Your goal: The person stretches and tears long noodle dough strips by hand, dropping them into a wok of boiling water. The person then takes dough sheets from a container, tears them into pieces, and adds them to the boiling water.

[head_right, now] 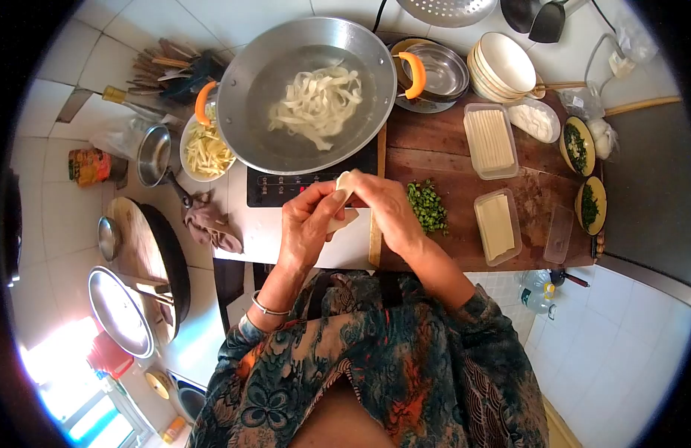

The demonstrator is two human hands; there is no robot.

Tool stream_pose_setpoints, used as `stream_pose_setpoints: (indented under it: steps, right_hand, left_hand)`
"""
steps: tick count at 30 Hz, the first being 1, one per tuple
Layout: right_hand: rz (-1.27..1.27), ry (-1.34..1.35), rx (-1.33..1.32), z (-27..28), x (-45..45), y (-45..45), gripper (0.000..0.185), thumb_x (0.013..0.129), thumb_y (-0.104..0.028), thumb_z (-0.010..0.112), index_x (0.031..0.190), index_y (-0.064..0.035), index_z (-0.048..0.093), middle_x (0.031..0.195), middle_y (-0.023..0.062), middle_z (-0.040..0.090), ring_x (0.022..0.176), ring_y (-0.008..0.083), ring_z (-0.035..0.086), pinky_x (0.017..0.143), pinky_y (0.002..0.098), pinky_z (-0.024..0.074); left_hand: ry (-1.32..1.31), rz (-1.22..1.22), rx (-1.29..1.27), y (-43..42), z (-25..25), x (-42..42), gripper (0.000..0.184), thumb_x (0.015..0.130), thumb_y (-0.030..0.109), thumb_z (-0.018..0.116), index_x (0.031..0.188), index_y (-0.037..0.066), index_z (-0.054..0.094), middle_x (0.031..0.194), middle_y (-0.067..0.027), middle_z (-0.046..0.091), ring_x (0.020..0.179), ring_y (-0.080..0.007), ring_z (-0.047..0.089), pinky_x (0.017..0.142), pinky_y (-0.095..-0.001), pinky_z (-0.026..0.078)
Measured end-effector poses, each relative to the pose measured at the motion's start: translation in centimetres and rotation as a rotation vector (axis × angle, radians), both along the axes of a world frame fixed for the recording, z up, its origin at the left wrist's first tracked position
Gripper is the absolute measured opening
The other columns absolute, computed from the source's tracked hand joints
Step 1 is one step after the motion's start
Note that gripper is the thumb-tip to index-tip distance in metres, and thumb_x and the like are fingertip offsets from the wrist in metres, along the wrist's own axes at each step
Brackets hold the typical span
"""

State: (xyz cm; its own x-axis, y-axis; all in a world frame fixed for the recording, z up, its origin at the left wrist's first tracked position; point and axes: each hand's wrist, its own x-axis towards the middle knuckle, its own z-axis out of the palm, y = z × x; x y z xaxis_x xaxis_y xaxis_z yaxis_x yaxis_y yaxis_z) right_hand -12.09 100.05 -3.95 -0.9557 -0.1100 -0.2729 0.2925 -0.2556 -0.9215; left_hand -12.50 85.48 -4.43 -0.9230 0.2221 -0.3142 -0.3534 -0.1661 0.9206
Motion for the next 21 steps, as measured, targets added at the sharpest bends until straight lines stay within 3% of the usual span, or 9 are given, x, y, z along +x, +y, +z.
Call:
stream_pose_setpoints:
  steps: [4,9,16,21]
  right_hand:
    - [-0.109,0.149,0.101,0.2,-0.6,-1.5,0.021,0.089,-0.015,0.056,0.099,0.0033,0.063,0.087,0.0068,0.063,0.080,0.0091,0.056,0.072,0.0219,0.0449]
    - [-0.210,0.068,0.058,1.4,-2.2,-0.9,0.023,0.091,-0.018,0.053,0.101,0.0003,0.062,0.079,0.0071,0.063,0.069,0.0115,0.060,0.058,0.0209,0.0474]
    - [-0.289,0.116,0.134,3.7,-4.6,1.2,0.027,0.091,-0.024,0.053,0.098,-0.0010,0.064,0.079,0.0092,0.065,0.069,0.0155,0.064,0.059,0.0216,0.0467]
    - [-0.320,0.145,0.139,5.4,-6.2,2.2,0.025,0.089,-0.024,0.054,0.098,-0.0031,0.065,0.081,0.0073,0.065,0.074,0.0122,0.062,0.059,0.0185,0.0413]
  left_hand:
    - [-0.042,-0.053,0.030,-0.4,0.2,-0.1,0.018,0.088,0.022,0.060,0.093,0.005,0.064,0.065,0.0052,0.052,0.052,-0.0005,0.039,0.043,-0.0174,0.030]
    - [-0.058,-0.186,-0.024,-1.2,-0.7,0.1,0.020,0.087,0.024,0.061,0.092,0.005,0.066,0.066,0.0034,0.058,0.053,-0.0018,0.046,0.042,-0.0165,0.033]
    - [-0.071,-0.234,-0.114,-3.1,-2.4,1.4,0.024,0.089,0.023,0.058,0.095,0.002,0.067,0.063,0.0021,0.057,0.049,-0.0029,0.044,0.040,-0.0176,0.033]
    - [-0.024,-0.224,-0.174,-4.2,-3.9,2.5,0.023,0.089,0.022,0.058,0.095,0.001,0.066,0.063,0.0018,0.057,0.048,-0.0030,0.042,0.040,-0.0181,0.031]
